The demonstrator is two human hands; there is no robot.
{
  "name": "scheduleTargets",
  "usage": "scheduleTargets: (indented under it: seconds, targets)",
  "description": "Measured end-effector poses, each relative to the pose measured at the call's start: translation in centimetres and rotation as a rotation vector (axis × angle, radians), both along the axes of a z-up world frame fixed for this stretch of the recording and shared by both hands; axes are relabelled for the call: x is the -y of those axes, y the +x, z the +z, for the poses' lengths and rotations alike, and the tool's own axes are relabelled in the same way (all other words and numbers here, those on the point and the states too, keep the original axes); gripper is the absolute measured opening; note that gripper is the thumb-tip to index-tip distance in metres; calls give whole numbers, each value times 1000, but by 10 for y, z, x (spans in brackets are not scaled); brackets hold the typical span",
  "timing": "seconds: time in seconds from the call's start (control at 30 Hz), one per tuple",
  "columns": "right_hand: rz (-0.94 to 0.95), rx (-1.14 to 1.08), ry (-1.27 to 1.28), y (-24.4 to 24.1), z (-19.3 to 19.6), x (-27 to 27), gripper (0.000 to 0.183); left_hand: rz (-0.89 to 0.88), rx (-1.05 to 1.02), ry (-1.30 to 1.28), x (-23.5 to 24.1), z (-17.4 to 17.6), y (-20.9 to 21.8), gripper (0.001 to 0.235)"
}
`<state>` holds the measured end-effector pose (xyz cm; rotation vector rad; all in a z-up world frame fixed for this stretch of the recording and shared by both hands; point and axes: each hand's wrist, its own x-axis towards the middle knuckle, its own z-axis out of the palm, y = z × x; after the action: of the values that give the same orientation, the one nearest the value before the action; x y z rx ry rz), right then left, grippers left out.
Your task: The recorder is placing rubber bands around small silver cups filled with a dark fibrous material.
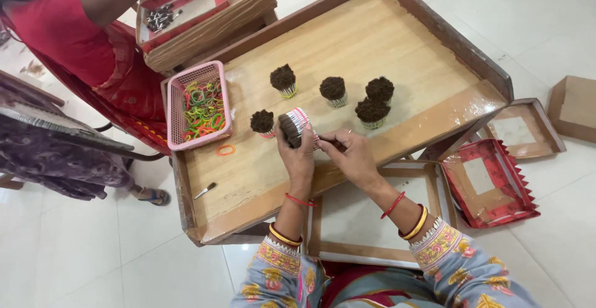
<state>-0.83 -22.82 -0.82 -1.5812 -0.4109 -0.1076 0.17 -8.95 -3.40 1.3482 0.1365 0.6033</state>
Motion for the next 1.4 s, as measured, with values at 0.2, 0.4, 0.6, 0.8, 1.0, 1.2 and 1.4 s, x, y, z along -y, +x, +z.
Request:
scheduleTargets:
  seconds: [0.2, 0.4, 0.6, 0.8, 1.0, 1.2, 1.4]
  targets:
    - [-83, 222, -164, -2, 15, -11, 15, -25, 80, -271, -5, -10, -4, 48]
    - [283, -382, 330, 39, -27, -21, 16, -465, 40, -711, -17, -23, -7, 37]
    - [191, -300, 297, 34, -4, -23, 14, -502, -97, -731, -11, 6, -16, 52]
    - [223, -340, 599, 42, 2, -23, 11, -686, 54, -875, -15, -30, -6, 61]
    - [340, -476, 1033, 44, -5, -20, 14, -552, -15, -886, -16, -10, -8, 63]
    - [260, -306, 847, 51, 7, -12, 18, -538, 29, -894, -22, -7, -12, 59]
    - [103, 13, -33, 30, 53, -14, 21, -205, 111, -229, -14, -11, -14, 56]
